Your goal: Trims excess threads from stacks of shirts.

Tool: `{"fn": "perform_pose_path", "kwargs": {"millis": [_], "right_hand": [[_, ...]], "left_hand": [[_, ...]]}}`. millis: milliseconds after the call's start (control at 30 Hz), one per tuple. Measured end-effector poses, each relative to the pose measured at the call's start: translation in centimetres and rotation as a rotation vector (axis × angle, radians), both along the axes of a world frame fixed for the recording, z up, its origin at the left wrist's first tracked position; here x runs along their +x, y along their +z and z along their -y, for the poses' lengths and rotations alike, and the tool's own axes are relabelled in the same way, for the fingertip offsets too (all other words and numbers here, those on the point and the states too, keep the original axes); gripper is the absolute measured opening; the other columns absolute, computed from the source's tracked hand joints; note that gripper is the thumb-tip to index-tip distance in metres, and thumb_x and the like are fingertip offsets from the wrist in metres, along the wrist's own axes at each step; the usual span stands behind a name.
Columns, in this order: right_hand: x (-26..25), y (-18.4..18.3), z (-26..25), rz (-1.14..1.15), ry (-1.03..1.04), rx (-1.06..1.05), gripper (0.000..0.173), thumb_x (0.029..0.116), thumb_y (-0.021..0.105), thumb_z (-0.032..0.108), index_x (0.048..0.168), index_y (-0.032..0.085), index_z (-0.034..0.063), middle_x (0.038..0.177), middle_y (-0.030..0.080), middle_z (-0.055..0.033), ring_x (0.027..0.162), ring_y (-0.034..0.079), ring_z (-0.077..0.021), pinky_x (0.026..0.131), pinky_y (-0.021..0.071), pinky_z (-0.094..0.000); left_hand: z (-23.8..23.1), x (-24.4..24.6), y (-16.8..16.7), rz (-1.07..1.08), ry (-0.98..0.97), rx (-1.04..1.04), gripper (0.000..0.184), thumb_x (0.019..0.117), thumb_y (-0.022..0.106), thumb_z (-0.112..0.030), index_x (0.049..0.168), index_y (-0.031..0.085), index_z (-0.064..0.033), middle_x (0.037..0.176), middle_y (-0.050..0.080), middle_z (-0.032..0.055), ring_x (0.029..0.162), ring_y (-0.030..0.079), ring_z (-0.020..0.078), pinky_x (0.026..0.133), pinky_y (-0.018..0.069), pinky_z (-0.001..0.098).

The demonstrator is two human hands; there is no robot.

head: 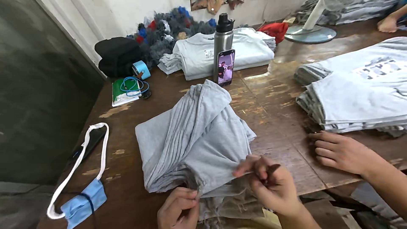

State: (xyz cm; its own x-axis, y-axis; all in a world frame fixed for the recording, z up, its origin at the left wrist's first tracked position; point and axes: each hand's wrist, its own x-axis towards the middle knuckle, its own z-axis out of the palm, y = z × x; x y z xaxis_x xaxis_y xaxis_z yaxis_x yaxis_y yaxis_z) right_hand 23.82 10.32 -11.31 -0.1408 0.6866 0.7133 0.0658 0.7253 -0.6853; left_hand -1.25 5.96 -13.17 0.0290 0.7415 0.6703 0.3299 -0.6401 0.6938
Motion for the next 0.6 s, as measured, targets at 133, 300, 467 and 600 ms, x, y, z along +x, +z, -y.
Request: {"fn": "perform_pose_path", "kwargs": {"millis": [133, 300, 467, 600], "right_hand": [[1.4, -1.7, 0.6, 0.322, -0.081, -0.150, 0.014, 0.0947, 0.052, 0.019, 0.096, 0.059, 0.0068, 0.081, 0.064, -0.0029, 0.072, 0.060, -0.0071, 0.065, 0.0513, -0.0232], [0.6, -2.8, 1.1, 0.643, -0.119, -0.088, 0.033, 0.1022, 0.051, 0.038, 0.092, 0.059, 0.0079, 0.085, 0.058, -0.0075, 0.080, 0.058, -0.0210, 0.071, 0.0498, -0.0359], [-0.2, -3.0, 1.4, 0.787, -0.208, 0.037, 0.057, 0.1027, 0.039, 0.063, 0.085, 0.060, 0.0126, 0.086, 0.058, -0.0072, 0.081, 0.059, -0.0269, 0.063, 0.0499, -0.0400], [-0.5, -3.0, 1.4, 0.824, -0.224, 0.054, 0.060, 0.1034, 0.034, 0.064, 0.086, 0.060, 0.0130, 0.085, 0.058, -0.0068, 0.080, 0.059, -0.0264, 0.064, 0.0502, -0.0394]], "left_hand": [[0.2, -1.1, -0.1, -0.133, -0.064, -0.044, 0.010, 0.0865, 0.075, -0.006, 0.087, 0.067, -0.0105, 0.093, 0.070, -0.0030, 0.094, 0.067, 0.0031, 0.085, 0.0565, 0.0167], [0.0, -1.9, 0.3, -0.092, -0.190, -0.227, 0.006, 0.0908, 0.076, -0.014, 0.092, 0.070, -0.0133, 0.098, 0.074, -0.0037, 0.094, 0.070, 0.0022, 0.082, 0.0593, 0.0173], [0.0, -2.0, 1.0, 0.016, -0.220, -0.335, 0.009, 0.0883, 0.078, -0.012, 0.093, 0.072, -0.0164, 0.097, 0.075, -0.0068, 0.090, 0.072, 0.0019, 0.079, 0.0611, 0.0184], [-0.1, -1.0, 0.7, 0.063, -0.111, -0.229, 0.013, 0.0886, 0.078, -0.011, 0.097, 0.073, -0.0203, 0.098, 0.074, -0.0099, 0.092, 0.072, 0.0015, 0.081, 0.0610, 0.0186]]}}
